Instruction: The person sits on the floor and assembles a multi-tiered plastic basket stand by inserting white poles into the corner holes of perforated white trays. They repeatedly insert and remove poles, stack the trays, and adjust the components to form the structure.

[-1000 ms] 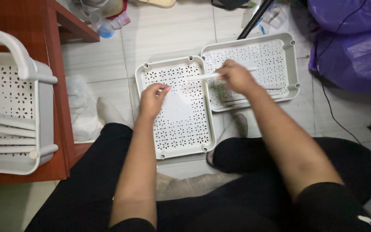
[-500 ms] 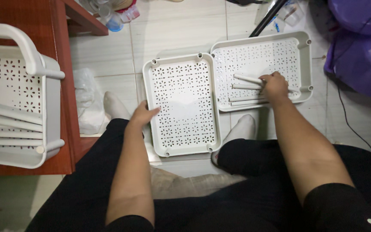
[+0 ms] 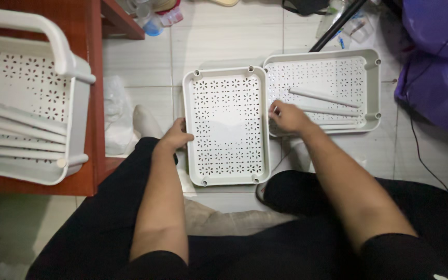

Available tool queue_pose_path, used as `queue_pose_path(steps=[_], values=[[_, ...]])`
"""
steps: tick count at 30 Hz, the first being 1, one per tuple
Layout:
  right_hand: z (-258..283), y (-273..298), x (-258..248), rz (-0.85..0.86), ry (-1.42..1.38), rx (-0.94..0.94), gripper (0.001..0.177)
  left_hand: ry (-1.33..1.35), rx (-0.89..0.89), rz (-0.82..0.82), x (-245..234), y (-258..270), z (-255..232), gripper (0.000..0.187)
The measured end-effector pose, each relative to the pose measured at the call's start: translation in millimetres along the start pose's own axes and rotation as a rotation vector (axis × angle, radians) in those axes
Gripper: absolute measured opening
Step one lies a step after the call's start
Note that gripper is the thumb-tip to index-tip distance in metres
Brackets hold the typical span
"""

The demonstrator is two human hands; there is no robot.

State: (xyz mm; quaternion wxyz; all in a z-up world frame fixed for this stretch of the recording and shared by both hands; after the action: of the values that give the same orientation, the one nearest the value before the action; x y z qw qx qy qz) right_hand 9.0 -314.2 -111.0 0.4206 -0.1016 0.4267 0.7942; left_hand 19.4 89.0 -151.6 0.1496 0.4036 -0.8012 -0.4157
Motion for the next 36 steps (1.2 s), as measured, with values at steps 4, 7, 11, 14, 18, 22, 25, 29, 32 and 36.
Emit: queue_pose_path(steps=[4, 7, 11, 14, 18, 22, 25, 29, 32, 36], values=[[16, -1, 25, 0.033, 0.116, -0.033, 0.030, 0.045, 0.035, -0.054, -6, 6, -1, 0.086], [20, 9, 26, -0.004, 0.071, -0.092, 0.031, 0.080, 0.029, -0.076, -10, 3, 5, 0.078], [35, 17, 12, -0.079, 0.032, -0.140, 0.036, -0.006, 0.122, -0.185, -26, -7, 8, 0.069], [39, 15, 10, -0.050, 0.117, -0.039, 0.045, -0.142, 0.244, -0.304, -37, -11, -1, 0.059], [38, 12, 9, -0.021, 0.150, 0.045, 0.046, -0.067, 0.224, -0.377, -38, -17, -5, 0.049], [35, 14, 1, -0.083, 0.097, 0.129, 0.052, -0.073, 0.207, -0.469, -33, -14, -14, 0.041], [30, 18, -6, -0.123, 0.031, 0.199, 0.050, -0.007, 0.346, -0.486, -20, -17, -30, 0.037], [21, 27, -12, -0.168, 0.022, 0.235, 0.049, 0.011, 0.383, -0.454, -7, -22, -42, 0.037], [8, 27, -12, -0.165, -0.023, 0.194, 0.048, 0.027, 0.376, -0.373, 0, -26, -47, 0.043], [-6, 20, -9, -0.220, -0.021, 0.066, 0.041, 0.069, 0.369, -0.333, 7, -23, -53, 0.050]])
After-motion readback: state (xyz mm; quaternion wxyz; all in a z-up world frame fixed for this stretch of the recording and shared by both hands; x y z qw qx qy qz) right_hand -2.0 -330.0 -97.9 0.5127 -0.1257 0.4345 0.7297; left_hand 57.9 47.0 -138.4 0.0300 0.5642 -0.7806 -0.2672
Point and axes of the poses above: each hand's wrist, its own y-axis away from the middle knuckle, its own x-axis out of the palm, z = x × y, the point moved 8 cm from there along -y, towards the middle knuckle, and after that the axes turned 14 degrees about z, right-handed, at the moved point
